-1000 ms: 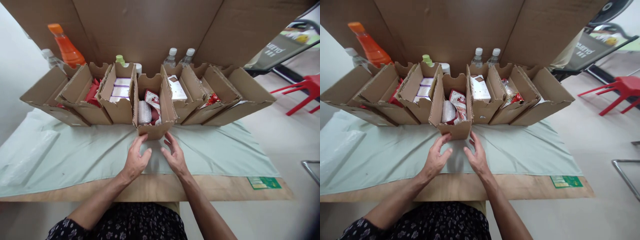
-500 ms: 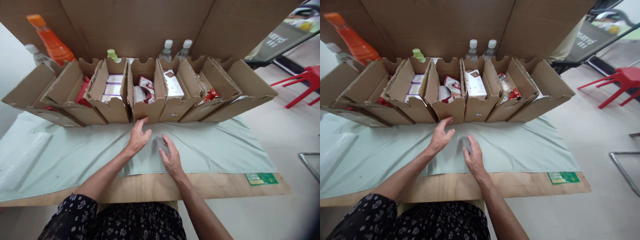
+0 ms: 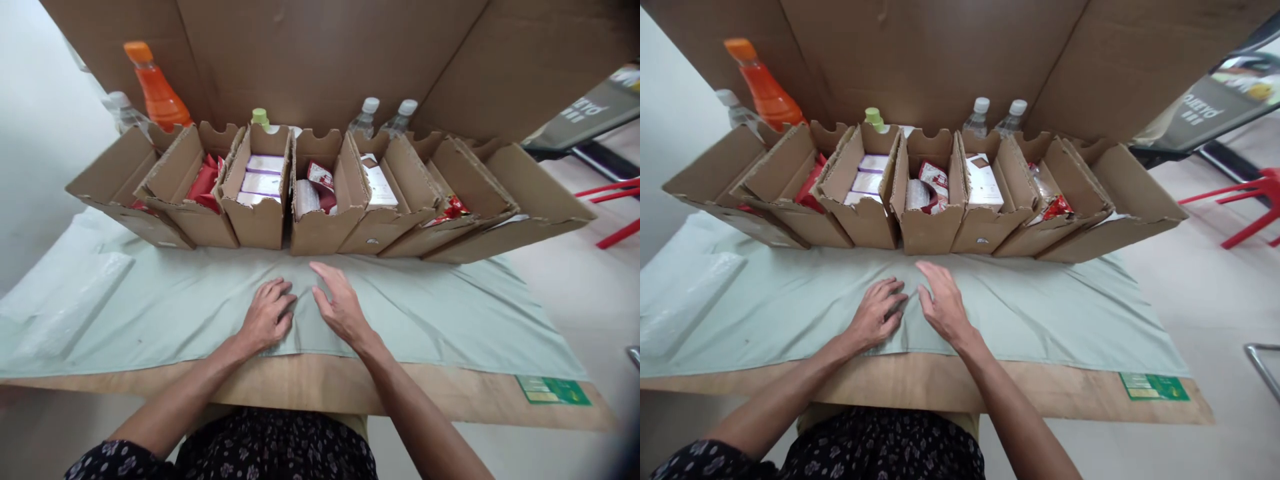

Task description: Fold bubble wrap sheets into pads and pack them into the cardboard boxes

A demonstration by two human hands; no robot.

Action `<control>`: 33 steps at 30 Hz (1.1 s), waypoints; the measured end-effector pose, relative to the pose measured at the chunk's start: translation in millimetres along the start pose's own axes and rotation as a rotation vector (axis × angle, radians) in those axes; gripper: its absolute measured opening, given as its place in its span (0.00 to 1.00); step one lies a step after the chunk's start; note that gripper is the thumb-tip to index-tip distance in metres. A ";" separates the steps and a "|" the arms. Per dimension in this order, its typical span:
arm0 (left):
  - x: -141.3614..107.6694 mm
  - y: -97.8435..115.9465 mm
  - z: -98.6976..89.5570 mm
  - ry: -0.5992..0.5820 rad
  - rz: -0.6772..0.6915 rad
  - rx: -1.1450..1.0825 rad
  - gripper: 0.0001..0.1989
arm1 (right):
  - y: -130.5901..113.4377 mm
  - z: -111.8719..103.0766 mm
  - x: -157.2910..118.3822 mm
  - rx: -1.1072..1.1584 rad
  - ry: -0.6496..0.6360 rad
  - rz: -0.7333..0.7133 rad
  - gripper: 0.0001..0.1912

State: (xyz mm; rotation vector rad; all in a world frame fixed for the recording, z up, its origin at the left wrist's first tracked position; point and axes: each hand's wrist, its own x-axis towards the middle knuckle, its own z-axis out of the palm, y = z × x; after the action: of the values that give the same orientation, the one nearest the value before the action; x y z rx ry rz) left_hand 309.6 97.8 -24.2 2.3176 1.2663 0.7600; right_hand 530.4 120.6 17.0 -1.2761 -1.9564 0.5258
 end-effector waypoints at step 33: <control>-84.2 19.7 -65.6 0.728 -0.397 -0.301 0.28 | -113.4 -91.8 -45.2 -0.166 -0.133 -0.153 0.12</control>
State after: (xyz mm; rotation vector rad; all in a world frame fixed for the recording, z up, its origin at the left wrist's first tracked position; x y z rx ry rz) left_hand 243.9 20.9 15.0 1.5098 1.6778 1.5873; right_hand 542.2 26.9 137.2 -1.2042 -2.2277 0.3872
